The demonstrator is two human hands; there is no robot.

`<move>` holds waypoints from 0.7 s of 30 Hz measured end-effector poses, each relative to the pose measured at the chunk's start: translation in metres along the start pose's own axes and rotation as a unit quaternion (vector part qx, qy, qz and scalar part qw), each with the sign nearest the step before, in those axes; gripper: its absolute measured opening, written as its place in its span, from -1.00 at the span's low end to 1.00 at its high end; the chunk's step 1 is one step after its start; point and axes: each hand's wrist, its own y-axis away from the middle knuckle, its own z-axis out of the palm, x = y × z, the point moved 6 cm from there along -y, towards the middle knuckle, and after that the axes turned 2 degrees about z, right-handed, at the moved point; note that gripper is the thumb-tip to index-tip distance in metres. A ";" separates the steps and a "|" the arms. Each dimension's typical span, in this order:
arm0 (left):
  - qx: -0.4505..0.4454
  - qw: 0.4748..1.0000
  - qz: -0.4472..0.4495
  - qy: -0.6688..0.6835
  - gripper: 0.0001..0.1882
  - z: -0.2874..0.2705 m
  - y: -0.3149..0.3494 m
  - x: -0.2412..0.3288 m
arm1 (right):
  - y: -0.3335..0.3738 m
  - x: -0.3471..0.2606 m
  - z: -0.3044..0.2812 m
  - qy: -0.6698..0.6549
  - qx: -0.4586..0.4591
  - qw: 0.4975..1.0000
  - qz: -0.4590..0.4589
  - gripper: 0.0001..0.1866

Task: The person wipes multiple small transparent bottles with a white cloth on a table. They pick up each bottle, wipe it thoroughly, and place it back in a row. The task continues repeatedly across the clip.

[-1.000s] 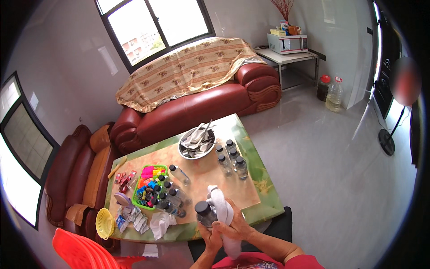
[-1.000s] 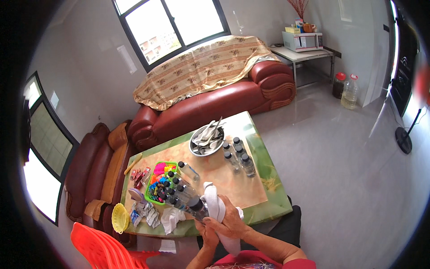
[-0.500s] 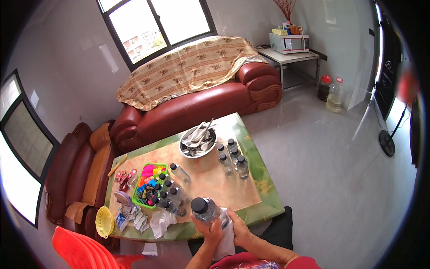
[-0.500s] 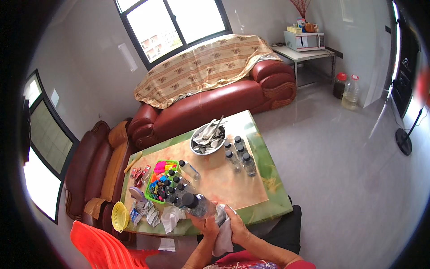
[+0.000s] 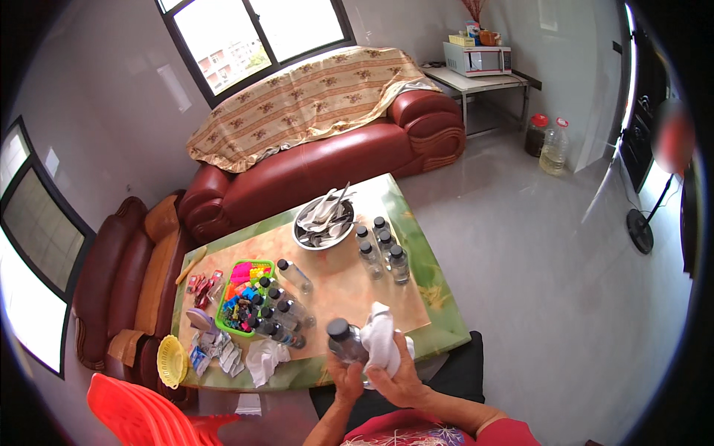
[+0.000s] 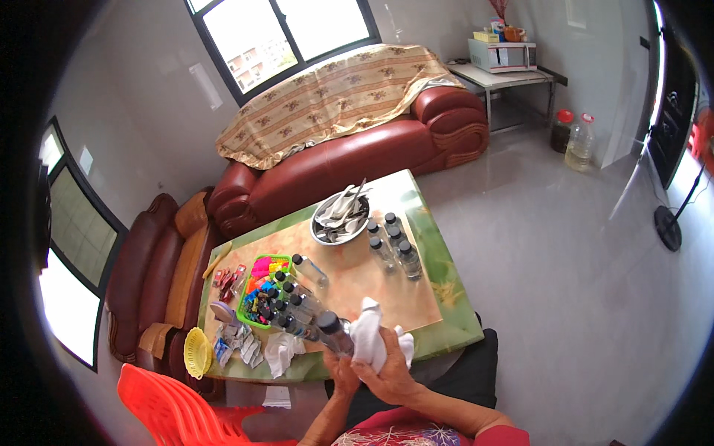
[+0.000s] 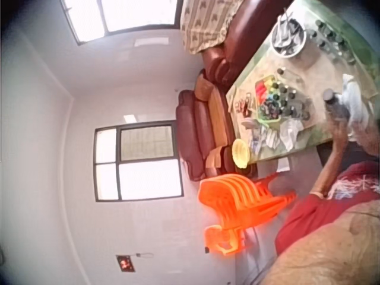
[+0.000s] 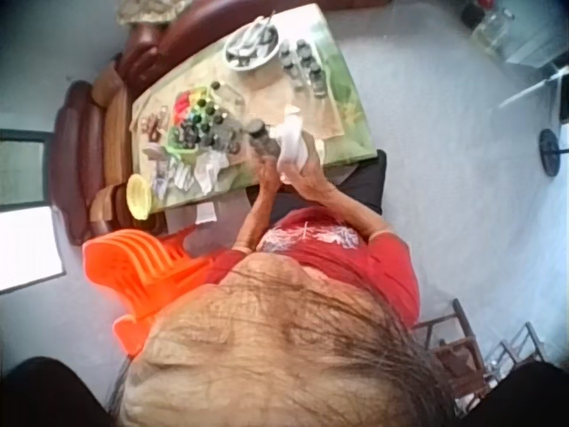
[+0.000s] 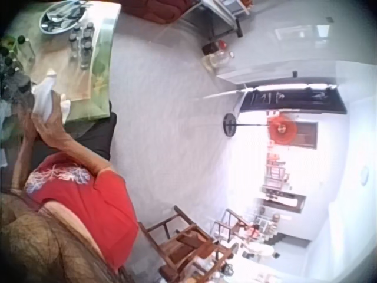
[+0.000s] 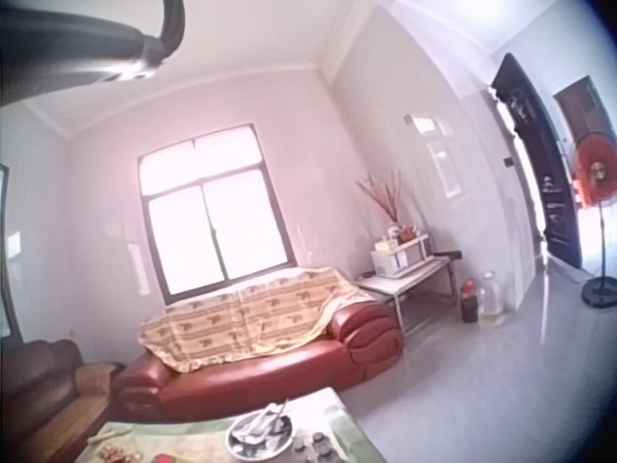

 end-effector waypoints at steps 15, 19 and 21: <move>0.057 0.995 -0.050 -0.061 -0.47 -0.001 0.011 0.003 | -0.037 0.016 0.002 0.052 -0.067 0.996 0.040 -0.42; 0.108 0.991 0.029 -0.079 -0.26 -0.002 0.002 0.009 | -0.019 0.049 -0.005 0.114 0.003 0.992 0.061 -0.45; 0.072 0.996 0.020 -0.047 -0.23 0.004 -0.005 0.008 | -0.014 0.067 -0.009 0.065 0.023 0.983 0.170 -0.45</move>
